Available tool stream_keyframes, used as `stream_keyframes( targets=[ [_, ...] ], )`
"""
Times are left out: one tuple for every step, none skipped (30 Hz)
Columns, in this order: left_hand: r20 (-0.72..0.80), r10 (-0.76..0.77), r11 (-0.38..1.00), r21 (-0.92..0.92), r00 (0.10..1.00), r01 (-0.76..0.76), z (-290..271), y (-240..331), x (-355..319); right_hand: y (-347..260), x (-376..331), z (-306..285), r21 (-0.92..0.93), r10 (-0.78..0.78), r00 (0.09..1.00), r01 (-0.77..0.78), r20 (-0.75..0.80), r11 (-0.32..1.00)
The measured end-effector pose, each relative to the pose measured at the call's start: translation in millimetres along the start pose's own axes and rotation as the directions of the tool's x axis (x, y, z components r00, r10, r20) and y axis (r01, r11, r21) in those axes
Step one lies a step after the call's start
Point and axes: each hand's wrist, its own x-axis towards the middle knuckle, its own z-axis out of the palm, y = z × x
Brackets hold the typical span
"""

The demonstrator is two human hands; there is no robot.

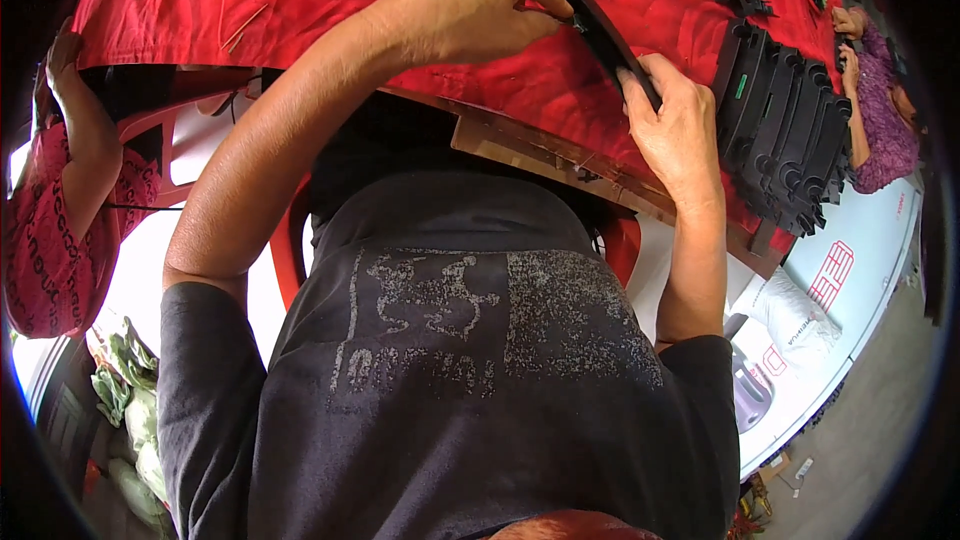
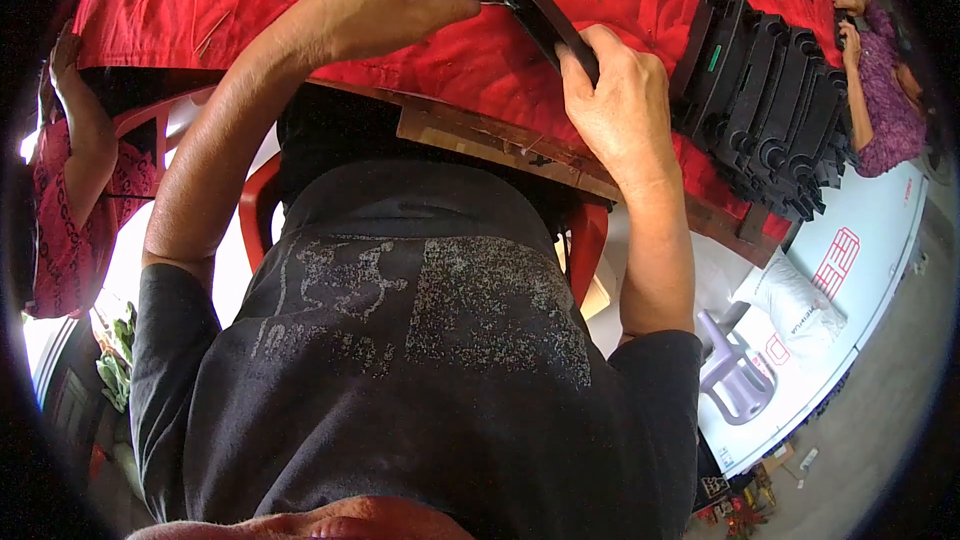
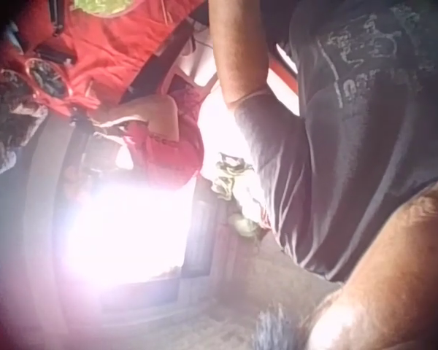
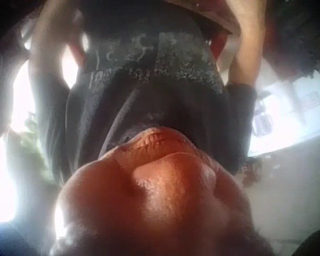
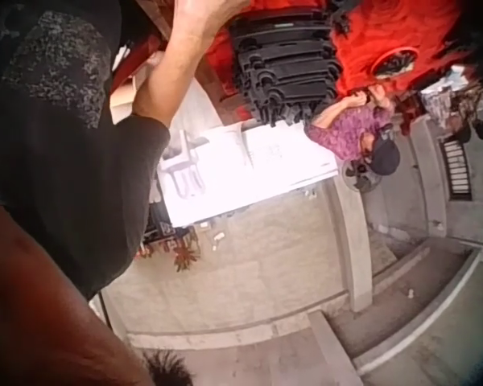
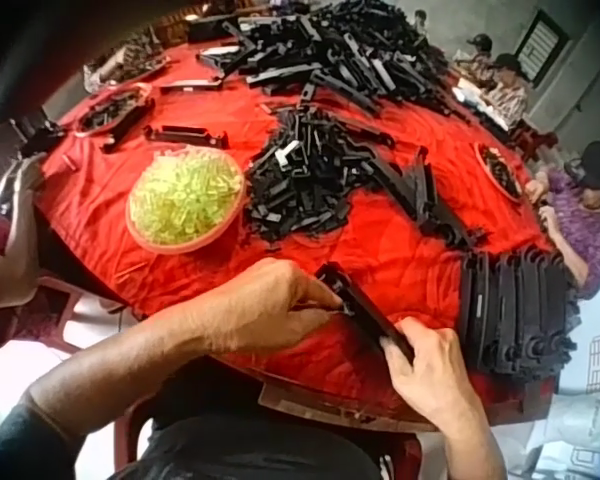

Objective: The person assembles black plastic parts by hand, inserting components into the casing and adjusting them using a small wrench.

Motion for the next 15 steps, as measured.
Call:
stream_keyframes(
  targets=[
    [0.036, -0.004, 0.993, -0.115, 0.999, 0.008, -4.3, 4.2, 0.3, 0.2, 0.5, -2.6, -0.033, -0.035, 0.999, 0.035, 0.016, 0.999],
    [0.037, -0.003, 0.993, -0.119, 0.999, 0.007, -5.8, 3.7, 2.2, 0.7, 1.1, -4.5, -0.035, -0.033, 0.999, 0.033, 0.017, 0.999],
    [0.085, -0.028, 0.986, -0.159, 0.996, 0.042, -7.5, 2.2, 4.4, 0.8, 2.4, -6.3, -0.052, -0.034, 0.999, 0.036, 0.031, 0.998],
    [0.133, -0.052, 0.977, -0.197, 0.990, 0.078, -9.0, 1.8, 5.7, 0.3, 3.7, -8.5, -0.068, -0.035, 0.998, 0.038, 0.044, 0.997],
    [0.132, -0.051, 0.977, -0.199, 0.990, 0.077, -10.3, 3.0, 6.5, -1.6, 5.5, -11.9, -0.070, -0.036, 0.998, 0.039, 0.046, 0.997],
    [0.188, -0.122, 0.966, -0.204, 0.975, 0.161, -11.0, 4.5, 7.9, -4.1, 7.4, -16.5, -0.088, -0.035, 0.997, 0.042, 0.074, 0.995],
    [0.244, -0.191, 0.948, -0.205, 0.951, 0.243, -10.9, 4.9, 8.5, -6.6, 9.1, -20.7, -0.105, -0.034, 0.994, 0.045, 0.102, 0.993],
    [0.244, -0.189, 0.948, -0.208, 0.951, 0.242, -8.4, 0.8, 8.0, -8.5, 10.2, -23.9, -0.112, -0.039, 0.994, 0.051, 0.104, 0.992],
    [0.209, -0.127, 0.944, -0.274, 0.970, 0.182, -6.0, -3.5, 6.6, -9.5, 11.9, -27.1, -0.114, -0.040, 0.994, 0.052, 0.105, 0.992],
    [0.169, -0.066, 0.934, -0.336, 0.983, 0.121, -4.6, -6.9, 5.6, -9.5, 13.6, -30.4, -0.096, -0.017, 0.989, 0.031, 0.147, 0.995],
    [0.168, -0.066, 0.933, -0.338, 0.984, 0.120, -4.5, -9.8, 5.5, -9.6, 15.3, -33.1, -0.080, 0.006, 0.982, 0.009, 0.189, 0.997],
    [0.208, -0.101, 0.928, -0.334, 0.973, 0.168, -5.6, -9.5, 6.2, -9.6, 16.6, -35.0, -0.119, -0.043, 0.983, 0.065, 0.179, 0.991],
    [0.247, -0.136, 0.920, -0.327, 0.959, 0.215, -6.2, -9.4, 6.7, -11.3, 18.4, -38.0, -0.123, -0.041, 0.983, 0.064, 0.179, 0.990],
    [0.248, -0.133, 0.920, -0.330, 0.960, 0.212, -5.2, -11.7, 7.8, -13.7, 20.8, -41.7, -0.133, -0.034, 0.978, 0.063, 0.207, 0.989],
    [0.266, -0.129, 0.906, -0.361, 0.955, 0.222, -3.7, -16.0, 8.8, -15.8, 23.0, -44.5, -0.143, -0.030, 0.971, 0.065, 0.236, 0.988]
  ],
)
